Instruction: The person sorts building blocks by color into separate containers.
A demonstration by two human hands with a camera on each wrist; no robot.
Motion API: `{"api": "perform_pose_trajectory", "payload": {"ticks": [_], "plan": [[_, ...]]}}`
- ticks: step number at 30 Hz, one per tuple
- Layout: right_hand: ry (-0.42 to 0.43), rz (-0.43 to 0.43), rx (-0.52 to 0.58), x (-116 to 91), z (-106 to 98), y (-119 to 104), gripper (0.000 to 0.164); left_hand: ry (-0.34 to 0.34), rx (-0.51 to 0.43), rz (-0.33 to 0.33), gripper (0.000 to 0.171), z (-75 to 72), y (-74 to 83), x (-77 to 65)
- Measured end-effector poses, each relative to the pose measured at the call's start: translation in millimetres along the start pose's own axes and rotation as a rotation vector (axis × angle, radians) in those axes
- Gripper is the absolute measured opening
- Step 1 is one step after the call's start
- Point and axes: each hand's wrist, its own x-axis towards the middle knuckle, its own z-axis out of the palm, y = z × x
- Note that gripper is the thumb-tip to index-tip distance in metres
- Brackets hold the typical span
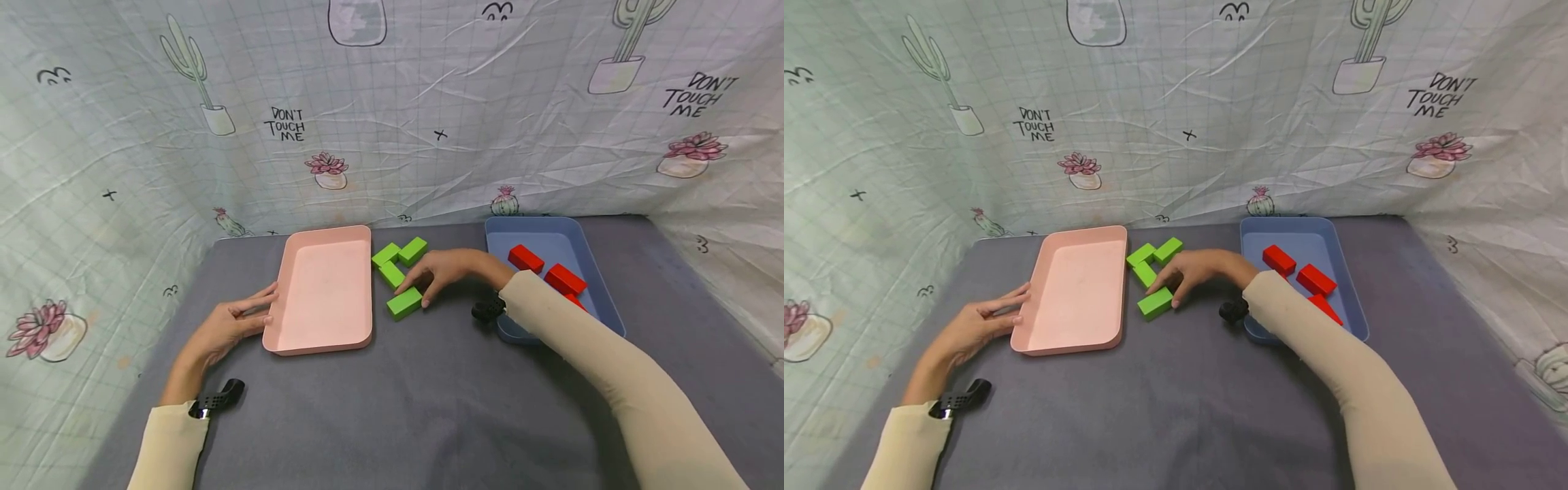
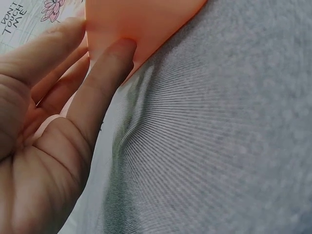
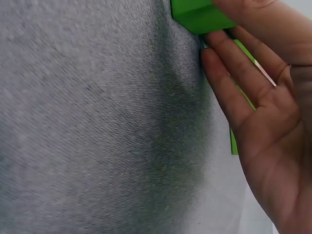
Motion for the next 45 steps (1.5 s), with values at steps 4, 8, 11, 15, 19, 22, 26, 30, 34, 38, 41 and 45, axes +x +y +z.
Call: {"api": "perform_pose_trajectory", "payload": {"ticks": [4, 8, 11, 15, 19, 22, 26, 30, 34, 38, 41, 45], "plan": [[-0.014, 0.001, 0.002, 0.9, -1.5, 1.8, 0.055, 0.01, 0.023, -0.034, 0.057, 1.8, 3.2, 0.9], [-0.005, -0.016, -0.005, 1.5, -0.2, 3.8, 0.054, 0.023, 0.053, -0.056, 0.057, 2.5, 5.7, 1.9], [0.001, -0.037, -0.014, 2.1, 0.9, 6.1, 0.054, 0.026, 0.063, -0.045, 0.057, 2.3, 5.3, 2.5], [0.013, -0.056, -0.026, 1.9, 1.4, 8.1, 0.053, 0.025, 0.058, -0.043, 0.057, 2.6, 5.9, 4.0], [0.028, -0.071, -0.041, 1.1, 1.2, 8.1, 0.05, 0.026, 0.051, -0.053, 0.058, 3.0, 7.3, 5.1], [0.037, -0.079, -0.049, 0.2, 1.2, 7.7, 0.047, 0.028, 0.056, -0.056, 0.058, 2.6, 8.0, 5.8], [0.04, -0.081, -0.06, -1.2, 2.0, 5.9, 0.045, 0.025, 0.054, -0.059, 0.057, 2.1, 8.3, 6.3], [0.04, -0.09, -0.075, -3.1, 2.6, 4.1, 0.044, 0.023, 0.051, -0.062, 0.057, 1.8, 7.8, 5.6], [0.041, -0.101, -0.063, -5.3, 2.1, 1.7, 0.043, 0.027, 0.044, -0.062, 0.057, 2.2, 7.4, 5.2], [0.048, -0.098, -0.039, -7.5, 1.0, -0.9, 0.042, 0.024, 0.042, -0.055, 0.057, 2.4, 7.5, 4.8], [0.064, -0.085, -0.027, -8.1, 0.8, -2.1, 0.041, 0.024, 0.049, -0.056, 0.058, 2.0, 8.9, 3.5], [0.095, -0.076, -0.016, -8.5, 1.3, -4.7, 0.041, 0.031, 0.056, -0.067, 0.059, 1.2, 12.1, 1.4]]}}
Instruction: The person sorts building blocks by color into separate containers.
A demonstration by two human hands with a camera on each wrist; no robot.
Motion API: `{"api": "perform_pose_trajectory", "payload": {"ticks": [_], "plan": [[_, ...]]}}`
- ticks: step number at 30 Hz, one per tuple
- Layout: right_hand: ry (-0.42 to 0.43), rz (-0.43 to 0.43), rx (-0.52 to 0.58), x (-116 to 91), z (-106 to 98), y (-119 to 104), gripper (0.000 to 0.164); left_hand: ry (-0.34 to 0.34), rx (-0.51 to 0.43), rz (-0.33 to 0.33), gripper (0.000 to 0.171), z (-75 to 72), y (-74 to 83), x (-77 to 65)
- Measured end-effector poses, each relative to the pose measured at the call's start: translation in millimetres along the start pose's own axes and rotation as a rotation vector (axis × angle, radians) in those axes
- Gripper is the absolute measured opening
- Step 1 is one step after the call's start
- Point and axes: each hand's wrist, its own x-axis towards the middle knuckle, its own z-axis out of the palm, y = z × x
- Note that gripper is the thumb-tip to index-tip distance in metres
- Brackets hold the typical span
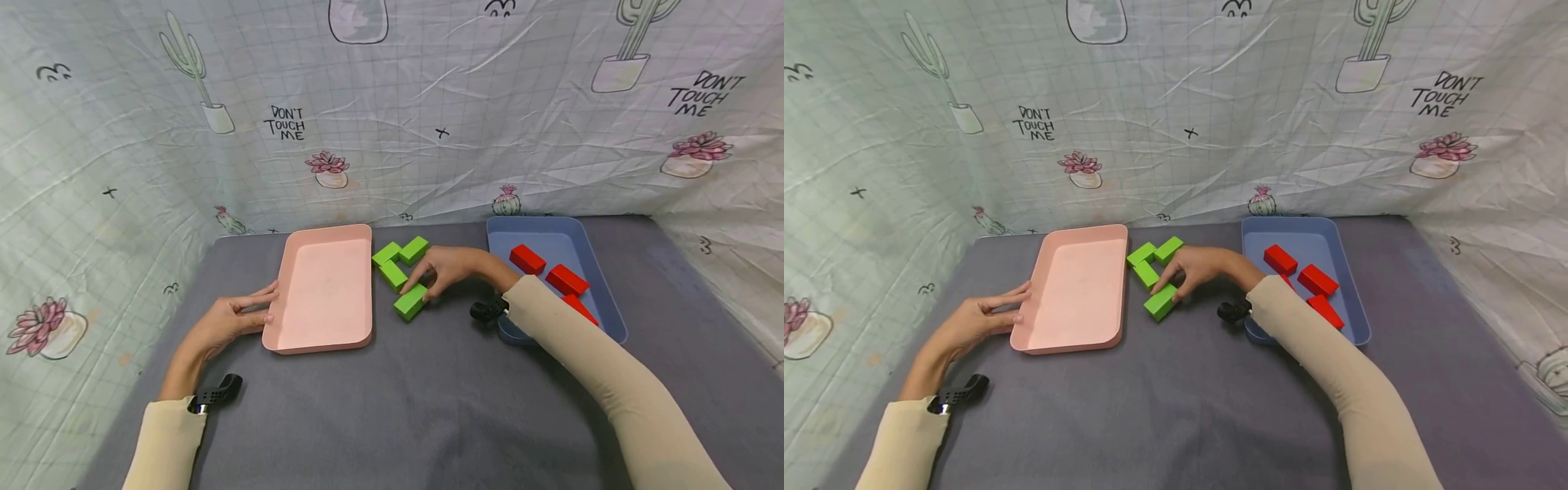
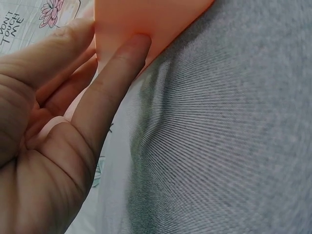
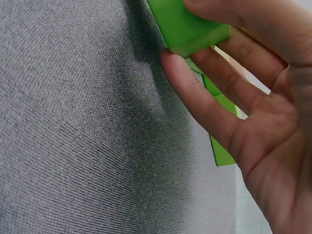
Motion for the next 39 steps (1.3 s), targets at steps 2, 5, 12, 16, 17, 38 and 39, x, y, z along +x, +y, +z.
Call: {"api": "perform_pose_trajectory", "payload": {"ticks": [2, 5, 12, 16, 17, 38, 39], "plan": [[0.013, -0.006, 0.002, -0.8, 0.5, -1.4, 0.04, 0.0, 0.004, -0.004, 0.06, -0.2, 1.1, -0.5], [0.03, -0.021, -0.009, -1.9, 0.5, -3.7, 0.037, 0.004, 0.023, -0.001, 0.06, 0.0, 2.1, -0.9], [0.073, -0.048, -0.039, -4.8, -0.7, -10.7, 0.037, 0.0, 0.063, 0.029, 0.059, 1.4, 2.9, -1.2], [0.071, -0.038, -0.057, -5.6, -0.1, -11.5, 0.037, 0.004, 0.098, 0.05, 0.057, 2.2, 2.8, -2.5], [0.07, -0.035, -0.062, -5.8, 0.0, -11.8, 0.037, 0.005, 0.103, 0.054, 0.056, 2.2, 2.4, -2.7], [0.095, -0.056, -0.104, -10.6, 5.4, -24.5, 0.039, 0.011, 0.046, 0.071, 0.055, 4.6, -5.6, -1.6], [0.098, -0.055, -0.106, -10.8, 5.7, -24.7, 0.039, 0.009, 0.041, 0.072, 0.055, 4.4, -6.1, -1.4]]}}
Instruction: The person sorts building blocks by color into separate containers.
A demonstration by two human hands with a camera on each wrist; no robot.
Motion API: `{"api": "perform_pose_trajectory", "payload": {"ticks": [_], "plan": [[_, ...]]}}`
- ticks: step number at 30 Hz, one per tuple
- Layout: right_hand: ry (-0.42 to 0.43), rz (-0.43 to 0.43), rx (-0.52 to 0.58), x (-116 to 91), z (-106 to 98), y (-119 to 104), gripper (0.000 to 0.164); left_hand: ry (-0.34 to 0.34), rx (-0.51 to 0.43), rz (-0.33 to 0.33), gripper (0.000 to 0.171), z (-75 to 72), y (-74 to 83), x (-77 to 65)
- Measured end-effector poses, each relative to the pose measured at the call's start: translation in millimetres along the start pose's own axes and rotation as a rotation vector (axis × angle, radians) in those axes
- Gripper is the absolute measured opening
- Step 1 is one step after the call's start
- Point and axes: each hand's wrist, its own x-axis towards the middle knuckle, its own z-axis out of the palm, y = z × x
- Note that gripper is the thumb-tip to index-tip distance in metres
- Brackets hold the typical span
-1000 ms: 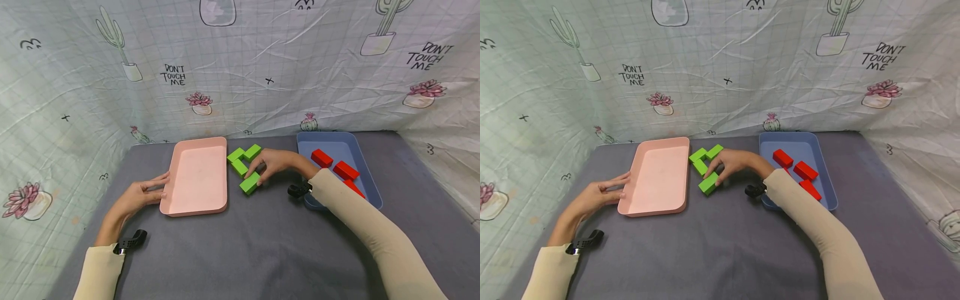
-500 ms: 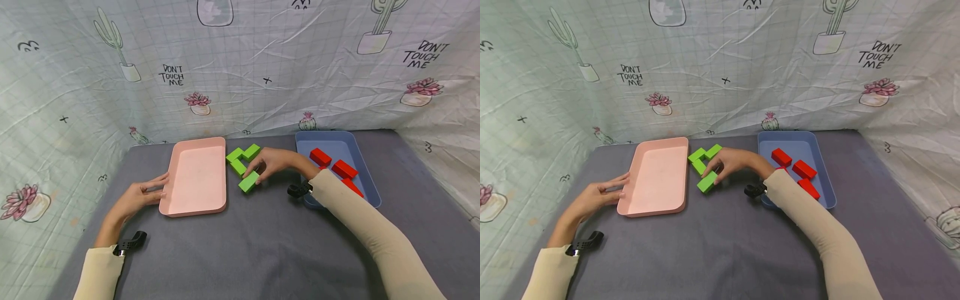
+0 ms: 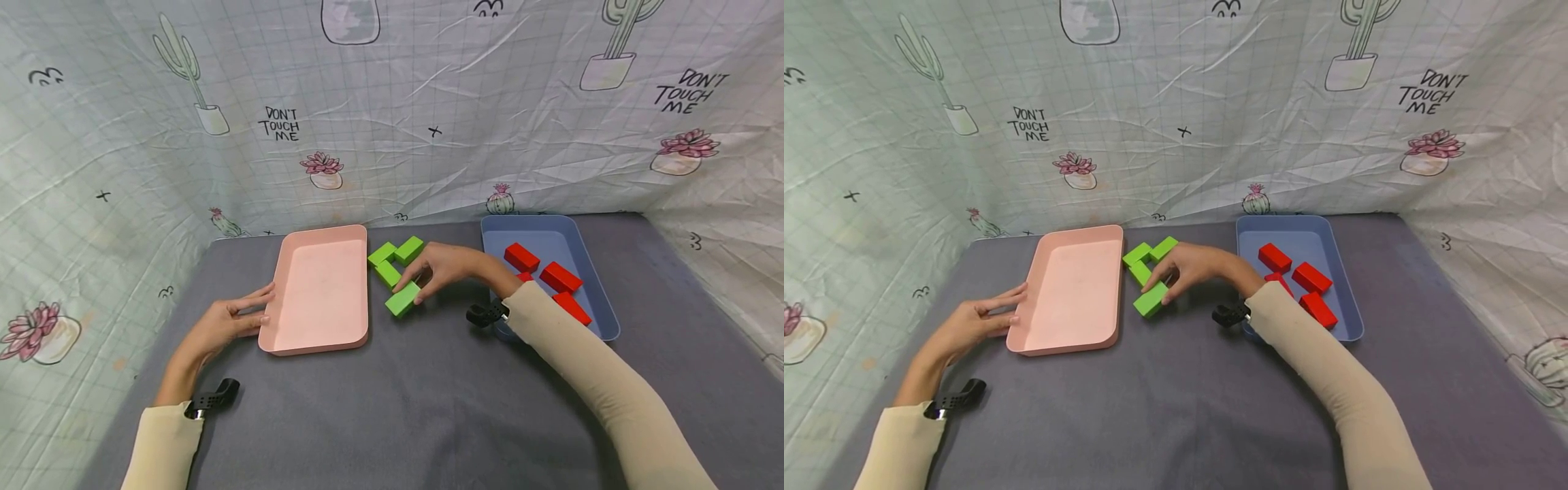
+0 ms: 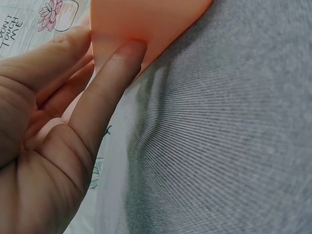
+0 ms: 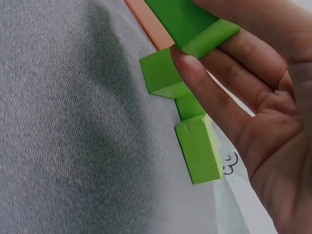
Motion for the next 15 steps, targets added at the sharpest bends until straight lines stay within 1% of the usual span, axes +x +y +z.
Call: {"api": "perform_pose_trajectory", "payload": {"ticks": [5, 11, 15], "plan": [[0.015, -0.012, 0.007, 1.2, 1.7, 0.2, 0.04, 0.001, -0.014, 0.003, 0.055, -0.3, -1.7, 0.5], [0.014, -0.03, 0.042, 2.0, 4.5, 2.1, 0.042, 0.014, -0.013, -0.009, 0.056, 0.2, 0.2, 1.6], [0.012, -0.031, 0.044, 2.4, 5.7, 1.3, 0.042, 0.021, -0.012, -0.016, 0.057, 0.0, 2.1, 1.7]]}}
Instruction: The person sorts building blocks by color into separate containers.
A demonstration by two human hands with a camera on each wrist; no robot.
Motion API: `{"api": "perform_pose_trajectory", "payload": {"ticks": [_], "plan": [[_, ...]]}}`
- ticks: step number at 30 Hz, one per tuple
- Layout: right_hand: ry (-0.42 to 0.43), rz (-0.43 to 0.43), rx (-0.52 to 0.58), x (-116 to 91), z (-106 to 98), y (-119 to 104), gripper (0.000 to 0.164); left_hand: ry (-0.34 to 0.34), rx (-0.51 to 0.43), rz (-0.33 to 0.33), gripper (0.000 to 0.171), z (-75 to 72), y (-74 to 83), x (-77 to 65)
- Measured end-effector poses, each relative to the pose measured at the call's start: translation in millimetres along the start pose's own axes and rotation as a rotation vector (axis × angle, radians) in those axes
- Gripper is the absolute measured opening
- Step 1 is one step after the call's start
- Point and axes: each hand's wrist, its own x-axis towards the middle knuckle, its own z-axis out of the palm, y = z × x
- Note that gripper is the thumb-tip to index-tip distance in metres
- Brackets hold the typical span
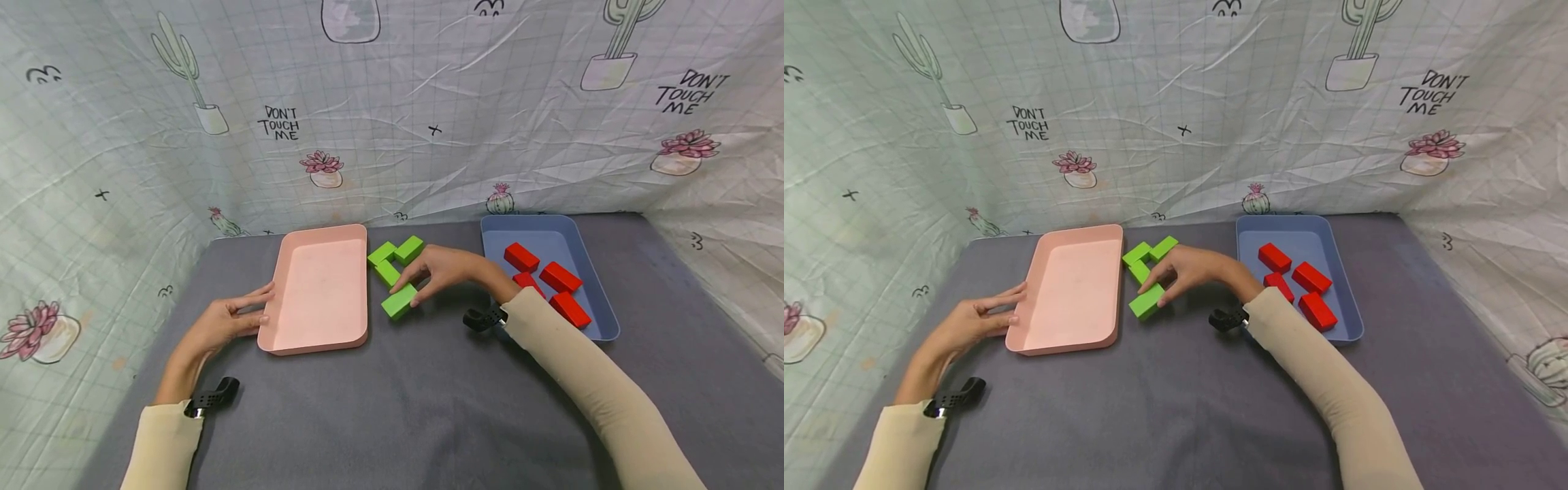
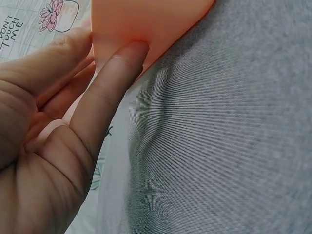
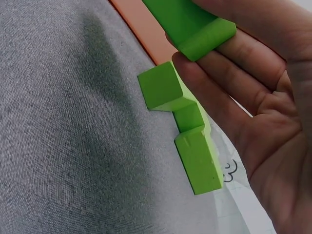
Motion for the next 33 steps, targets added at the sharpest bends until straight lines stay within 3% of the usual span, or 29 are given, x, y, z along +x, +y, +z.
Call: {"api": "perform_pose_trajectory", "payload": {"ticks": [33], "plan": [[0.031, -0.03, -0.051, 14.4, 9.4, -5.3, 0.042, -0.015, 0.021, 0.047, 0.055, 2.4, -3.3, -0.7]]}}
